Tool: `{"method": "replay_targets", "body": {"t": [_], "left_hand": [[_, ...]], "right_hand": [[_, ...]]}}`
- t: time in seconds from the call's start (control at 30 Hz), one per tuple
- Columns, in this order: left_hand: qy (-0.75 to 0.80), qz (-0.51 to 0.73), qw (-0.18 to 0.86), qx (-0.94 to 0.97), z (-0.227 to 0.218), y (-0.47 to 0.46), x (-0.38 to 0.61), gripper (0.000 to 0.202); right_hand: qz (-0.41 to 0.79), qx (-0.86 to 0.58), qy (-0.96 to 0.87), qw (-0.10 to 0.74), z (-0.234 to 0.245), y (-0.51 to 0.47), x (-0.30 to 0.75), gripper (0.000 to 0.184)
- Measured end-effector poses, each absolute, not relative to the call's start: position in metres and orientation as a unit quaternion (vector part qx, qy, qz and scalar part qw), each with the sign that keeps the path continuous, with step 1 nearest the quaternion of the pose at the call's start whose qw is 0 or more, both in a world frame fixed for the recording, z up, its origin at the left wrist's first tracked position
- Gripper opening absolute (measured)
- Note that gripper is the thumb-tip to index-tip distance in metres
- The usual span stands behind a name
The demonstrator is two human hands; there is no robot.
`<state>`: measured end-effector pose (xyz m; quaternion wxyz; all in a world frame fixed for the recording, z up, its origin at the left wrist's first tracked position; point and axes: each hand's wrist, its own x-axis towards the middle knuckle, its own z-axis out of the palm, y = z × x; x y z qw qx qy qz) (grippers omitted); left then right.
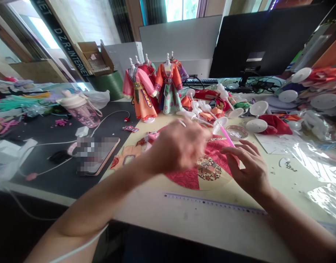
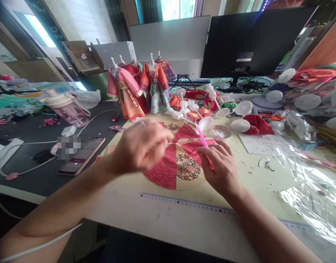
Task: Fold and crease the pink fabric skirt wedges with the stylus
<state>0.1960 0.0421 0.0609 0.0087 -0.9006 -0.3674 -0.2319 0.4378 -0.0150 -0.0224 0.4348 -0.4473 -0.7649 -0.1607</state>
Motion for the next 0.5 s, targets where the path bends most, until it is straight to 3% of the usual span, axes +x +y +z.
{"method": "replay_targets", "body": {"t": [0.1, 0.2, 0.37, 0.5], "left_hand": [[-0.385, -0.168, 0.026, -0.907, 0.059, 0.077, 0.162, 0.035], [-0.466, -0.084, -0.031, -0.88, 0.042, 0.103, 0.126, 0.054], [-0.507, -0.125, -0.129, -0.843, 0.013, 0.115, 0.104, 0.025], [-0.555, -0.175, -0.12, -0.804, 0.007, 0.127, 0.103, 0.024]], "right_hand": [[-0.154, -0.454, -0.759, 0.441, -0.024, -0.014, 0.439, 0.024], [-0.157, -0.445, -0.763, 0.442, -0.024, -0.013, 0.438, 0.025], [-0.124, -0.434, -0.817, 0.359, -0.033, -0.01, 0.433, 0.033], [-0.089, -0.451, -0.845, 0.272, -0.043, -0.009, 0.429, 0.032]]}}
